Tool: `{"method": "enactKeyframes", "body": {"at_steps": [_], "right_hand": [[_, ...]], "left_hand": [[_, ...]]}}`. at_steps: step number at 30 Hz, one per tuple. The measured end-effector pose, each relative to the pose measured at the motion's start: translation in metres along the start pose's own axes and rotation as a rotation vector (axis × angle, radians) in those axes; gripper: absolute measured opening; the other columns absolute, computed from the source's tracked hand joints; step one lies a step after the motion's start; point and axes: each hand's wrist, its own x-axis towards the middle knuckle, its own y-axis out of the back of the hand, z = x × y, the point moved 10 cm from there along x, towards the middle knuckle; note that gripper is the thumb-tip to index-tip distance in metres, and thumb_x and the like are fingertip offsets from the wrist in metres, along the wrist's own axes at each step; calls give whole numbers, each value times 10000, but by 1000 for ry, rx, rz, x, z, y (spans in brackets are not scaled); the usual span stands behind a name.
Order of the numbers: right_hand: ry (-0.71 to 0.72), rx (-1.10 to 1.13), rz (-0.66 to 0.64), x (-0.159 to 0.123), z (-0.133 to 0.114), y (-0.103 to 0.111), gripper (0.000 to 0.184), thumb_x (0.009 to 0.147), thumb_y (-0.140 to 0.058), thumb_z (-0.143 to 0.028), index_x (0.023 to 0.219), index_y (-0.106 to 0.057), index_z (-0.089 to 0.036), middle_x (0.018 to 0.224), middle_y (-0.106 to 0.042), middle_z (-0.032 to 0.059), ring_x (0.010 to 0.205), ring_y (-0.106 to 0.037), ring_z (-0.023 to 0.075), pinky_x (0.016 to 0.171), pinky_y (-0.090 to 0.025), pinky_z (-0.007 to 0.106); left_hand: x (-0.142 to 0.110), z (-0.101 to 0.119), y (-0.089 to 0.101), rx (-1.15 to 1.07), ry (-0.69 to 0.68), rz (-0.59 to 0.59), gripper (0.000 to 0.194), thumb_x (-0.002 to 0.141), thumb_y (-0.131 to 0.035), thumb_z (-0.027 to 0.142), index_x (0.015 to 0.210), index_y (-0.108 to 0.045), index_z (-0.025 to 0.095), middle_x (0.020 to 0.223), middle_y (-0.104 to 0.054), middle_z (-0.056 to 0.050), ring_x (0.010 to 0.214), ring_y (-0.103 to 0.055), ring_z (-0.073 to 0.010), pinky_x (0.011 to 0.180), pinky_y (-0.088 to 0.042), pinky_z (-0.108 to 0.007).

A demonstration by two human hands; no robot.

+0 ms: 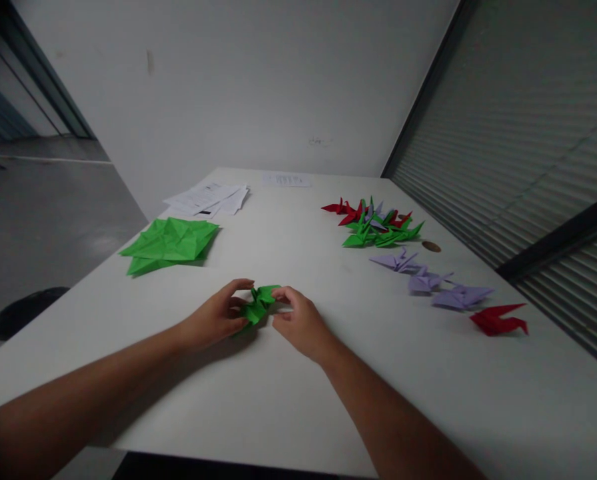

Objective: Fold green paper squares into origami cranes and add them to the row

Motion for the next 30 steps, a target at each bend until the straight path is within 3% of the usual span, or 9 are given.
{"method": "enactKeyframes", "body": {"at_steps": [6, 12, 24, 30], "right_hand": [[-13, -35, -5, -1, 0, -1, 423, 689, -584, -43, 1069, -641, -219, 1219, -690, 83, 1145, -661, 240, 816, -599, 339], [-57, -72, -17, -2, 0, 0, 439, 693, -594, -38, 1092, -629, -217, 1215, -688, 90, 1099, -695, 239, 770, -587, 321], [23, -247, 6, -2, -6, 4, 536, 695, -577, 17, 1175, -623, -219, 1215, -692, 88, 1038, -708, 218, 668, -548, 268], [109, -318, -7, -2, -12, 2, 588, 692, -555, 25, 1226, -613, -213, 1215, -680, 90, 1025, -698, 211, 668, -540, 269]], "left_hand": [[-1, 12, 3, 312, -141, 27, 825, 696, -796, 203, 1450, -462, 179, 1310, -608, -170, 1114, -671, -292, 905, -579, -432], [0, 18, 1, 571, -177, 36, 902, 663, -847, 282, 1465, -450, 163, 1375, -569, -187, 1251, -582, -355, 1018, -524, -505], [0, 17, 0, 607, -201, 28, 866, 684, -824, 246, 1467, -456, 195, 1297, -598, -150, 1200, -575, -333, 1041, -475, -502], [1, 16, 4, 570, -209, 57, 782, 675, -828, 228, 1398, -534, 198, 1221, -653, -138, 1129, -605, -324, 1005, -483, -487]]}}
